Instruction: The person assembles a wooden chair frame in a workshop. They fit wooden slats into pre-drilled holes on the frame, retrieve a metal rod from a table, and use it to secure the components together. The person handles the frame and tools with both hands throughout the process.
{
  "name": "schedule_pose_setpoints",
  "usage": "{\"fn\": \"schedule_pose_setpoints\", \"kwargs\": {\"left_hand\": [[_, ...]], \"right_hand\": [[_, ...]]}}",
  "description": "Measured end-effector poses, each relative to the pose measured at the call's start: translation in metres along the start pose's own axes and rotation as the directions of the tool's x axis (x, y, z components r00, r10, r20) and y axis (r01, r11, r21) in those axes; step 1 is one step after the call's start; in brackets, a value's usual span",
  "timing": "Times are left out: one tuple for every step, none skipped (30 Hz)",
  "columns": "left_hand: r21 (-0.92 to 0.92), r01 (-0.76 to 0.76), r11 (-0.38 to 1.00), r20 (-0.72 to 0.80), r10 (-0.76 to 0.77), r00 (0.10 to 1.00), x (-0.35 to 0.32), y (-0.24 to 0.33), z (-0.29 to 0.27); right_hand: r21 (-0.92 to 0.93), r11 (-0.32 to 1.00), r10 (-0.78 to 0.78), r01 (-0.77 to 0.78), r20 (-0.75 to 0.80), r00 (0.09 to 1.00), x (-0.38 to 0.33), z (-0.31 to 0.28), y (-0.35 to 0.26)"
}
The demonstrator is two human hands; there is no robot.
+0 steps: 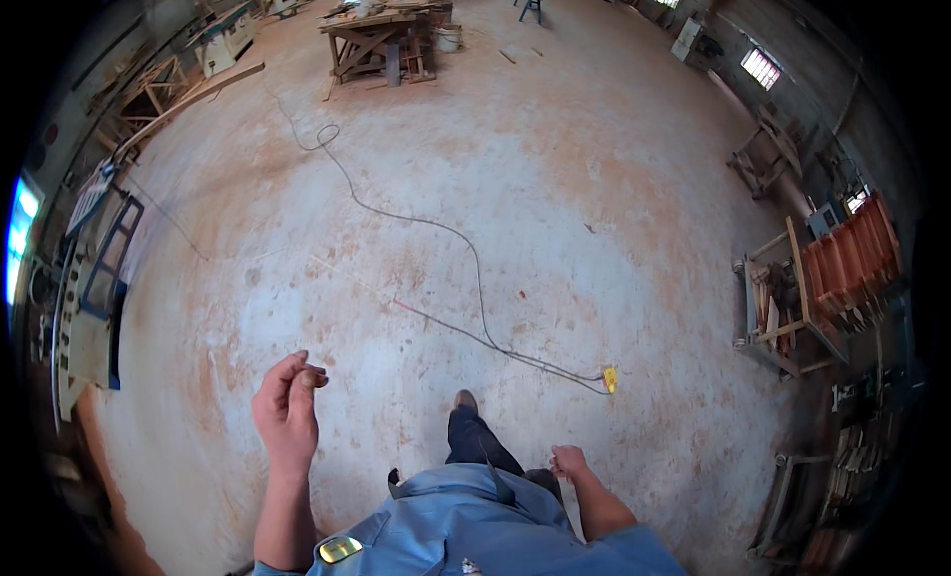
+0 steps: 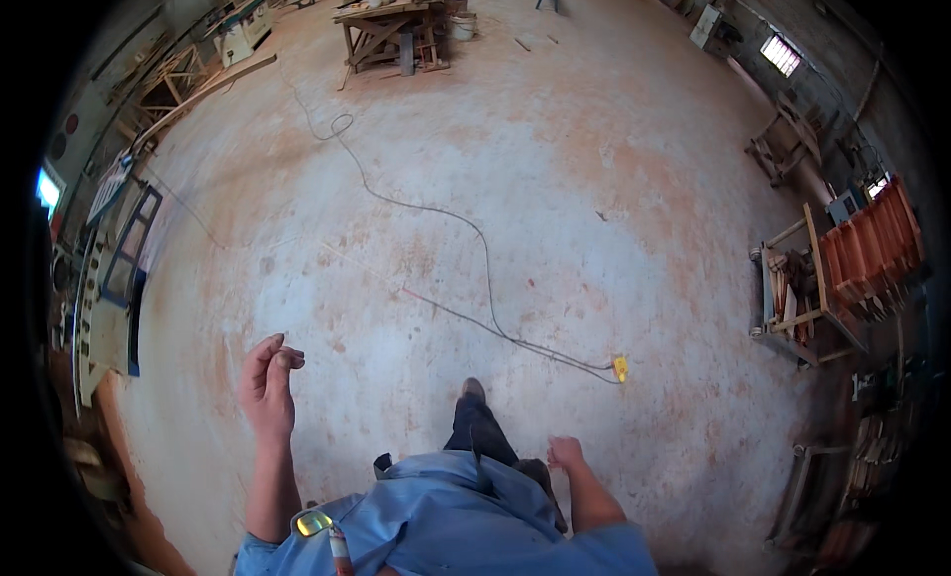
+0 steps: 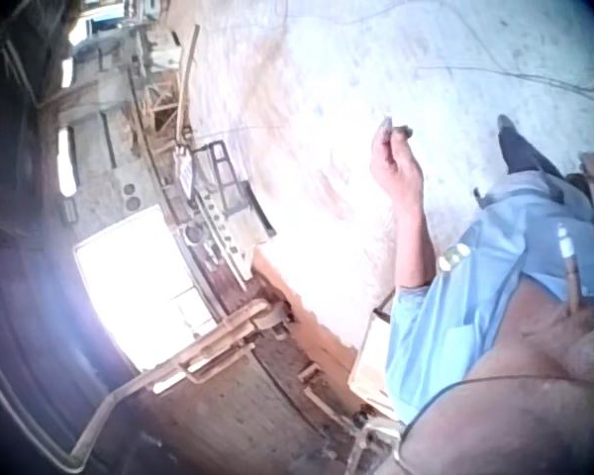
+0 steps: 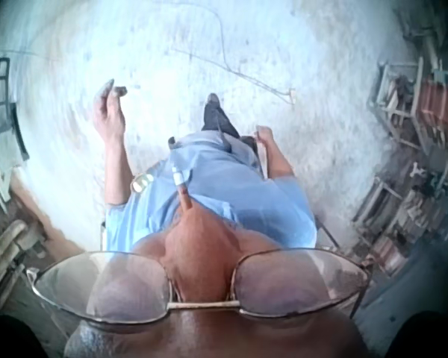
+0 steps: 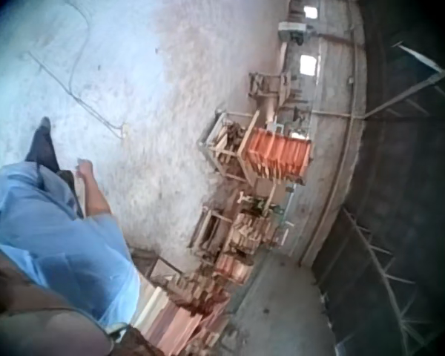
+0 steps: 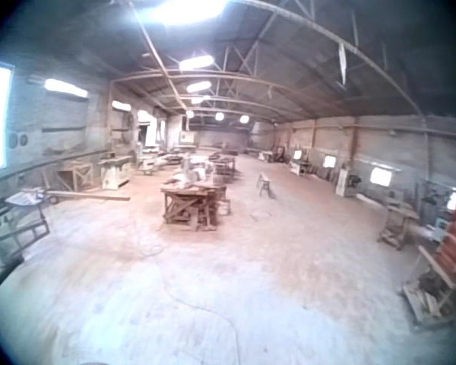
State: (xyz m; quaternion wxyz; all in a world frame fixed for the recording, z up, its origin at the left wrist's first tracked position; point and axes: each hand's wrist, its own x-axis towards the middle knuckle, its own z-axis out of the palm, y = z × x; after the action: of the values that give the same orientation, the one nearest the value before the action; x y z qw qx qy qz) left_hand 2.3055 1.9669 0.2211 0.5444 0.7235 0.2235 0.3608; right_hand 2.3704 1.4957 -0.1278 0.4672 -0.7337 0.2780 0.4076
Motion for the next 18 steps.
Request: {"fn": "schedule_pose_setpoints", "kwargs": {"left_hand": [[0.031, -0.146, 0.989, 0.082, 0.143, 0.986, 0.028, 0.021, 0.018], [0.046, -0.290, 0.956, 0.169, 0.279, 0.945, 0.058, 0.042, 0.031], [0.050, -0.419, 0.906, 0.251, 0.395, 0.884, 0.082, 0.060, 0.042], [0.016, -0.487, 0.874, 0.269, 0.465, 0.844, 0.106, 0.074, 0.054], [0.077, -0.570, 0.818, 0.243, 0.539, 0.807, 0.118, 0.104, 0.050], [-0.039, -0.617, 0.786, 0.175, 0.613, 0.770, 0.135, 0.106, 0.060], [-0.148, -0.662, 0.735, 0.098, 0.677, 0.729, 0.154, 0.105, 0.071], [-0.135, -0.722, 0.679, 0.098, 0.734, 0.672, 0.176, 0.103, 0.079], [-0.122, -0.773, 0.623, 0.107, 0.782, 0.614, 0.202, 0.098, 0.086], [-0.109, -0.819, 0.563, 0.119, 0.826, 0.551, 0.226, 0.091, 0.091], [-0.120, -0.795, 0.594, 0.118, 0.804, 0.583, 0.247, 0.085, 0.093], [-0.132, -0.772, 0.622, 0.113, 0.783, 0.611, 0.270, 0.080, 0.094], [-0.143, -0.748, 0.648, 0.109, 0.762, 0.638, 0.294, 0.073, 0.093], [-0.128, -0.746, 0.653, 0.122, 0.757, 0.642, 0.321, 0.068, 0.091], [-0.112, -0.744, 0.659, 0.135, 0.752, 0.646, 0.348, 0.063, 0.088], [-0.122, -0.729, 0.673, 0.158, 0.739, 0.655, 0.378, 0.054, 0.094], [-0.145, -0.704, 0.695, 0.139, 0.719, 0.681, 0.405, 0.045, 0.102], [-0.158, -0.702, 0.694, 0.103, 0.719, 0.687, 0.424, 0.044, 0.102]], "right_hand": [[0.003, 1.000, 0.009, -0.009, -0.013, 1.000, 0.016, -0.002, -0.026], [0.012, 1.000, -0.010, 0.010, -0.004, 1.000, 0.034, -0.001, -0.050], [0.012, 1.000, -0.022, 0.022, 0.004, 1.000, 0.053, -0.002, -0.071], [0.006, 1.000, -0.028, 0.028, -0.003, 1.000, 0.064, -0.011, -0.091], [-0.042, 0.997, -0.058, 0.062, 0.104, 0.993, 0.080, 0.009, -0.147], [-0.044, 0.995, -0.084, 0.088, 0.094, 0.992, 0.091, 0.017, -0.183], [-0.045, 0.993, -0.109, 0.113, 0.085, 0.990, 0.102, 0.026, -0.217], [-0.044, 0.989, -0.136, 0.139, 0.082, 0.987, 0.114, 0.036, -0.252], [-0.058, 0.983, -0.166, 0.171, 0.080, 0.983, 0.123, 0.048, -0.288], [-0.072, 0.976, -0.197, 0.203, 0.081, 0.977, 0.131, 0.060, -0.326], [-0.083, 0.970, -0.224, 0.231, 0.081, 0.971, 0.136, 0.074, -0.357], [-0.077, 0.970, -0.227, 0.232, 0.071, 0.971, 0.142, 0.088, -0.387], [-0.071, 0.970, -0.230, 0.234, 0.062, 0.971, 0.147, 0.103, -0.417], [-0.065, 0.968, -0.238, 0.241, 0.050, 0.970, 0.153, 0.115, -0.446], [-0.065, 0.969, -0.234, 0.237, 0.049, 0.971, 0.159, 0.127, -0.466], [-0.092, 0.977, -0.188, 0.191, 0.045, 0.981, 0.163, 0.128, -0.469], [-0.117, 0.983, -0.139, 0.143, 0.042, 0.989, 0.166, 0.129, -0.469], [-0.142, 0.981, -0.126, 0.132, 0.046, 0.991, 0.164, 0.136, -0.489]]}}
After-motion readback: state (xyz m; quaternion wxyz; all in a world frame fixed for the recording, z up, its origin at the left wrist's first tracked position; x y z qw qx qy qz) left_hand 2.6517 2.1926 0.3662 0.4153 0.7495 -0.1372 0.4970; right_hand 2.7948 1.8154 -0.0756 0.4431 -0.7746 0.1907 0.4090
